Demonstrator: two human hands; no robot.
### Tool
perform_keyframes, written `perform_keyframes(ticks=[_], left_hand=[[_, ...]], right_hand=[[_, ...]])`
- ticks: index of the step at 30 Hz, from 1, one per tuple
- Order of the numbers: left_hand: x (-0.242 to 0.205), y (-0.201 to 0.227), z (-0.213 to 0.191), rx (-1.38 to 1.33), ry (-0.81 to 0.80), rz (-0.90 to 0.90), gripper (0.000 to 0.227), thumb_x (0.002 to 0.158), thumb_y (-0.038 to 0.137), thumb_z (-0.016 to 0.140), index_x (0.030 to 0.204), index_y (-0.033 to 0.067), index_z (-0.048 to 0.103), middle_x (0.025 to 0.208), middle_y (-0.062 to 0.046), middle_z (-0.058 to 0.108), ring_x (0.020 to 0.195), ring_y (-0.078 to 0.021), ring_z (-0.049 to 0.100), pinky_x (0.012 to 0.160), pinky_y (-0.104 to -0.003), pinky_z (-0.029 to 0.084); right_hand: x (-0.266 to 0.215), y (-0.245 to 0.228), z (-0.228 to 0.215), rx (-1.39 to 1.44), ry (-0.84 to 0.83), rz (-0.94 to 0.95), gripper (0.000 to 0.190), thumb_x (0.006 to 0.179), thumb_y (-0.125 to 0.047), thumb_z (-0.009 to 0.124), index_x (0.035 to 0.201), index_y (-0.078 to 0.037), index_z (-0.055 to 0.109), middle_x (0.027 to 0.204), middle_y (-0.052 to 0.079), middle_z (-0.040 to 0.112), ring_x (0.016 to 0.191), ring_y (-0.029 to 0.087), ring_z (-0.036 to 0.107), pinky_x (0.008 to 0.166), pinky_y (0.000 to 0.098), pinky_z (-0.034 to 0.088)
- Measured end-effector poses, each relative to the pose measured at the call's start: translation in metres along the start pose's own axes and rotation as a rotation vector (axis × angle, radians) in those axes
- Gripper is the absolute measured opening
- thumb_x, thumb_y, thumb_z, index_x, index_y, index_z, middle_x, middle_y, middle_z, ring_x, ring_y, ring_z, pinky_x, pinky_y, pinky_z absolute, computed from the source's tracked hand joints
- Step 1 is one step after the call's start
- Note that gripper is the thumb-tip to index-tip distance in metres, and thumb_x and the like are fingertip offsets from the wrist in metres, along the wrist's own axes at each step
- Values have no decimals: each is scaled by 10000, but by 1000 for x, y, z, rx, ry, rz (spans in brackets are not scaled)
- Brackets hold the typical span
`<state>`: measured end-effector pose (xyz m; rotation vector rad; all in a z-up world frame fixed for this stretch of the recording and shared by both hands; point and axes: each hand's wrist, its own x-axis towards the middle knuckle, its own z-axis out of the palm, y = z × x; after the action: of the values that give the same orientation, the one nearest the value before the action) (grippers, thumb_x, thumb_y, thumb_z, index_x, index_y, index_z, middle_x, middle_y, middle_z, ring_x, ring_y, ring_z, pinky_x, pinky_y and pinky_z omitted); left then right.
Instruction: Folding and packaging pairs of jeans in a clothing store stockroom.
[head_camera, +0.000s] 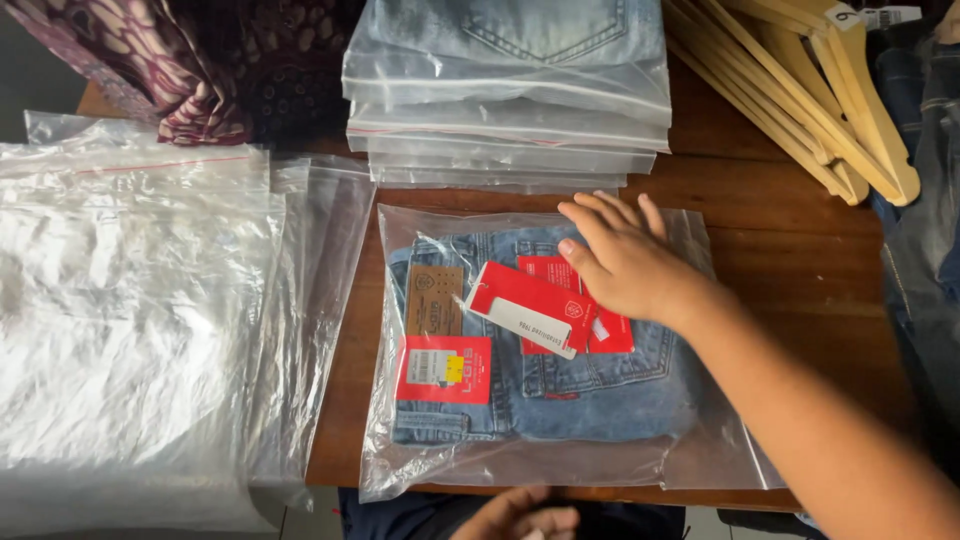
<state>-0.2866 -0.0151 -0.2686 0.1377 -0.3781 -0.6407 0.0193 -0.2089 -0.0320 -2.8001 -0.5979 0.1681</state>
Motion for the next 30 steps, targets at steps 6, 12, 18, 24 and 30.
perform_keyframes(ticks=[6, 12, 18, 24, 30], left_hand=[[34, 56, 74, 196, 525, 24, 627, 1011, 90, 600, 1556, 80, 290, 1560, -228, 485, 1397, -337, 565, 1066, -435, 569], [47, 56, 83, 82, 735, 85, 574, 932, -35, 647, 1423, 152, 416, 1419, -267, 590, 1324, -386, 615, 948, -435, 611], [43, 42, 67, 156, 607, 254, 693, 935, -138, 610, 1455, 228, 335, 1424, -297, 594, 1247, -395, 659, 896, -410, 660], [35, 39, 50, 426, 507, 404, 945, 842, -69, 881, 1535, 127, 268, 1488, -218, 492, 1320, -417, 593, 1011, -572, 606], [82, 133, 161, 765, 993, 551, 832, 673, -45, 861, 1411, -43, 477, 1177, -340, 801, 1036, -430, 832, 919, -520, 636]], right_hand=[[34, 47, -8, 227, -183, -42, 604, 900, -373, 610, 1444, -127, 519, 1354, 128, 656, 1221, 256, 632, 1072, 465, 326], [36, 27, -50, 333, -530, 91, 328, 802, -216, 732, 1064, -24, 780, 886, 41, 776, 721, 145, 615, 684, 276, 518], [23, 41, -52, 535, -592, -96, 153, 803, -130, 755, 865, -7, 690, 736, 27, 641, 648, 133, 490, 602, 269, 414], [0, 8, -72, 832, -430, -210, 200, 765, -46, 747, 937, 15, 667, 845, 69, 713, 716, 120, 572, 659, 240, 469], [-23, -18, -107, 1056, -259, -269, 244, 793, -5, 702, 1001, -41, 580, 755, 1, 575, 603, 79, 438, 564, 202, 322]])
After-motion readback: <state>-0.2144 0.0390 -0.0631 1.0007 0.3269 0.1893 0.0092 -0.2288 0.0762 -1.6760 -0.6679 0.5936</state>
